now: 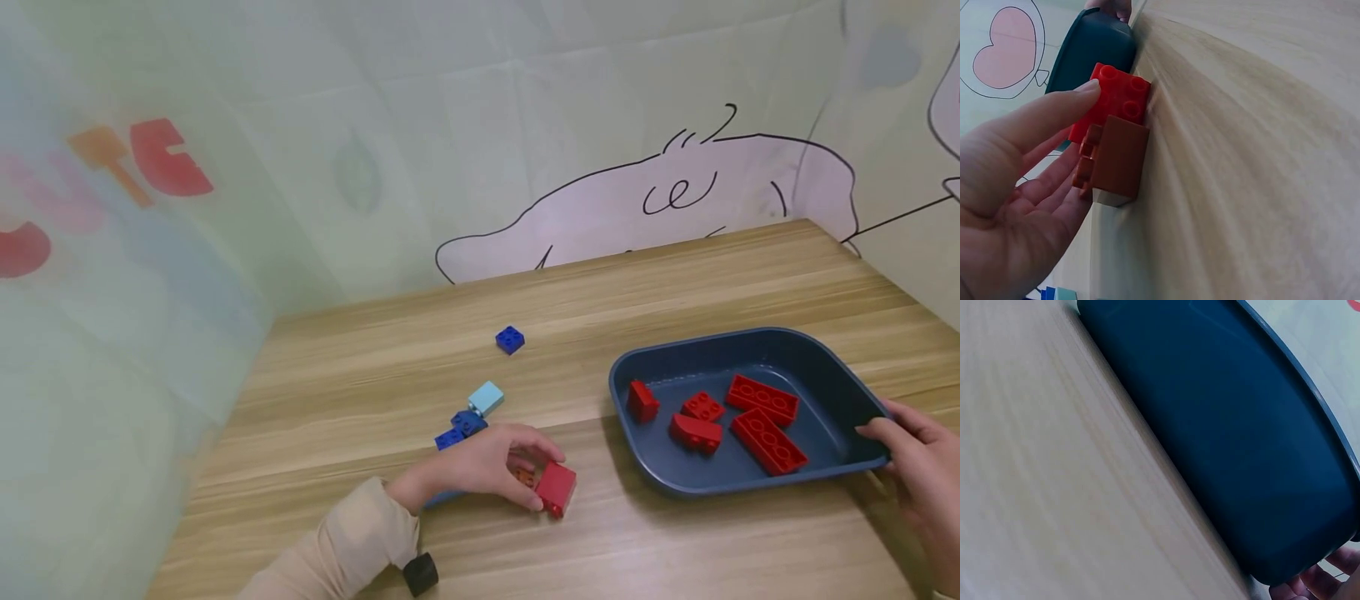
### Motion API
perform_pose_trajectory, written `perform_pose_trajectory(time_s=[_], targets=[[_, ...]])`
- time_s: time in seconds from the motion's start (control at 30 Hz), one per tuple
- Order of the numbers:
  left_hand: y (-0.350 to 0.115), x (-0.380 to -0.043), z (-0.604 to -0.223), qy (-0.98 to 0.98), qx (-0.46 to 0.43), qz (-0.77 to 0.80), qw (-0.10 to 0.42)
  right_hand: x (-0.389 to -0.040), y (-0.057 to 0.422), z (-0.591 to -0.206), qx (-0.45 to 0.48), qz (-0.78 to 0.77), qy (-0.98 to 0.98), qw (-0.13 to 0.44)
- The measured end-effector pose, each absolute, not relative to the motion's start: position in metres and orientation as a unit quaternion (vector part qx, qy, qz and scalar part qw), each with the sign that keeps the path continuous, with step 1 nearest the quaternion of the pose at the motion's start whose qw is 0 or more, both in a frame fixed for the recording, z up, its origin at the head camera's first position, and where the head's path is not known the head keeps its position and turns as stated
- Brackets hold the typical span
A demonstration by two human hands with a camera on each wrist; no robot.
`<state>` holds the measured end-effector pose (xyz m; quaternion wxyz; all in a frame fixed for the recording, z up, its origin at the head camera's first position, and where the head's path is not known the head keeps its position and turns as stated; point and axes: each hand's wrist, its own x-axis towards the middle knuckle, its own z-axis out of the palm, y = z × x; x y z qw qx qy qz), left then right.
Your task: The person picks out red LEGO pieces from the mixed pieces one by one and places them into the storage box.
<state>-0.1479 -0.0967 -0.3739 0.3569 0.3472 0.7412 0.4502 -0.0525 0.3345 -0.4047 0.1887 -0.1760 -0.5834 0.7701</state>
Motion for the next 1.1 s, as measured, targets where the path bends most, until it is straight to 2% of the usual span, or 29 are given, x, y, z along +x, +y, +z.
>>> perform_pose_trajectory(time_s=[0.87, 1.1], targets=[[-0.0941, -0.1475, -0.38, 0.749, 0.344, 0.446, 0.348, -0.0537, 0.3399, -0.4094, -0.164, 0.778, -0.576, 0.193], [-0.0947, -0.1468, -0.3784, 0.748, 0.337, 0.448, 0.354, -0.0539, 0.3384, -0.4077, -0.185, 0.756, -0.597, 0.193]])
